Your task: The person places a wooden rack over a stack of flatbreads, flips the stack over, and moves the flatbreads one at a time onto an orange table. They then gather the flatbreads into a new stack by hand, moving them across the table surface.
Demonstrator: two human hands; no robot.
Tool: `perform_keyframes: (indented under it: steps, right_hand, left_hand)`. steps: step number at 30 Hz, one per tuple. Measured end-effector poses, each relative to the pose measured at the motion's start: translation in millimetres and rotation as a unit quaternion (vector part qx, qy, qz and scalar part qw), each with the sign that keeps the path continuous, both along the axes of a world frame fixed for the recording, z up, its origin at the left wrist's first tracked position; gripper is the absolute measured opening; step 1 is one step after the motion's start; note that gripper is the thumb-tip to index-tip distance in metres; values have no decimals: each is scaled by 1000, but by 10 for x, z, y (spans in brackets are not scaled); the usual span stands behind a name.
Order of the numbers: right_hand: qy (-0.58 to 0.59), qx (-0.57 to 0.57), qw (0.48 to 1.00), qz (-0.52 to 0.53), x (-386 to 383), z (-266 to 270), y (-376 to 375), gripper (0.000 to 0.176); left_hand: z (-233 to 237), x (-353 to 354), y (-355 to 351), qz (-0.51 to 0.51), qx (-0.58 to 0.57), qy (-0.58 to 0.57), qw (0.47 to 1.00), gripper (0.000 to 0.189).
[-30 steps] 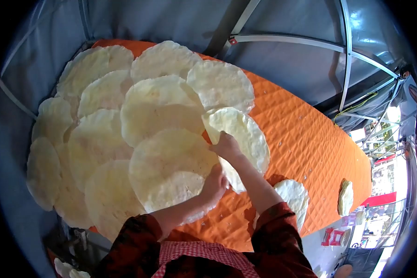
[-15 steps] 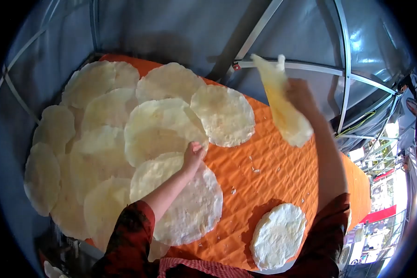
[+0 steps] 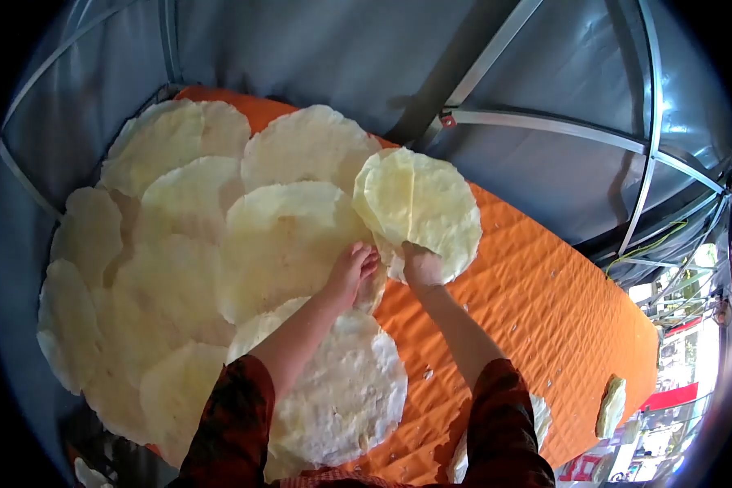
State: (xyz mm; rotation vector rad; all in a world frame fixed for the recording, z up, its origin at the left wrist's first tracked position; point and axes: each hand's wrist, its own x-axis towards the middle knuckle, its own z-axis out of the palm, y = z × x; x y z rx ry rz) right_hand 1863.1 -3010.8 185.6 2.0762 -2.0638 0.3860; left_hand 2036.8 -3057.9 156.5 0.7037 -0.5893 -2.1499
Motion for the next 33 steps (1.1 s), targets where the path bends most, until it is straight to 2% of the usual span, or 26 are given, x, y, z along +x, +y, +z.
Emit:
perform_keyframes:
  steps: [1, 2, 5, 6, 9, 12, 15, 18, 21, 23, 24, 25, 27, 28, 29, 30, 31, 33]
  right_hand:
    - [7, 1, 1000, 3, -17, 47, 18, 7]
    - [3, 54, 998, -12, -34, 68, 68, 11]
    - [-18, -51, 998, 45, -57, 7, 151, 21]
    - [-42, -20, 998, 41, -38, 23, 214, 41]
    - [-101, -26, 994, 24, 83, 117, 315, 57]
    - [-119, -57, 991, -1, 77, -5, 320, 62]
    - [-119, -105, 987, -35, 109, -156, 259, 53]
    - [-189, -58, 970, -138, 36, -216, 166, 43]
    - [-49, 12, 986, -159, -183, -14, 17, 36]
    - [-67, 31, 987, -142, -297, 633, 36, 32]
    - [-42, -7, 985, -170, -262, 973, 110, 31]
    - [-18, -41, 980, -195, -185, 1281, 222, 31]
    - [8, -14, 992, -124, 34, 1658, 570, 30]
    - [-5, -72, 996, -52, 314, 1778, 870, 29]
    - [-19, -141, 990, 20, 560, 1818, 1160, 29]
    - [-54, -163, 983, 67, 823, 1693, 1443, 27]
    - [-86, -192, 971, 112, 1097, 1570, 1742, 26]
    - [-117, -126, 975, 142, 1482, 1019, 2204, 26]
  left_hand:
    - [-23, -30, -48, -14, -12, 0, 1000, 26]
    - [-59, -63, -47, -31, -22, 0, 999, 25]
    - [83, -73, -71, -55, 0, 37, 998, 32]
    - [103, -58, -85, -68, -17, 40, 997, 37]
    - [301, -28, -102, -78, 32, 42, 996, 40]
    - [297, -62, -164, -94, 59, 97, 989, 42]
    - [311, -123, -152, -112, 58, 156, 980, 42]
    - [425, -152, -22, -97, 58, 130, 985, 39]
    - [584, 153, 534, -60, -1, 52, 997, 35]
    - [769, 585, 1025, -2, -108, -77, 991, 34]
    - [699, 865, 1266, 32, -165, -117, 979, 38]
    - [634, 1189, 1480, 66, -217, -160, 961, 41]
    - [579, 1826, 1955, 171, -285, -319, 887, 45]
    - [588, 2121, 2250, 193, -264, -406, 853, 46]
    - [599, 2349, 2443, 217, -248, -485, 810, 47]
    - [599, 2537, 2614, 242, -237, -555, 760, 47]
    - [479, 2707, 2820, 241, -188, -551, 776, 47]
    - [163, 2911, 3118, 247, -107, -523, 808, 46]
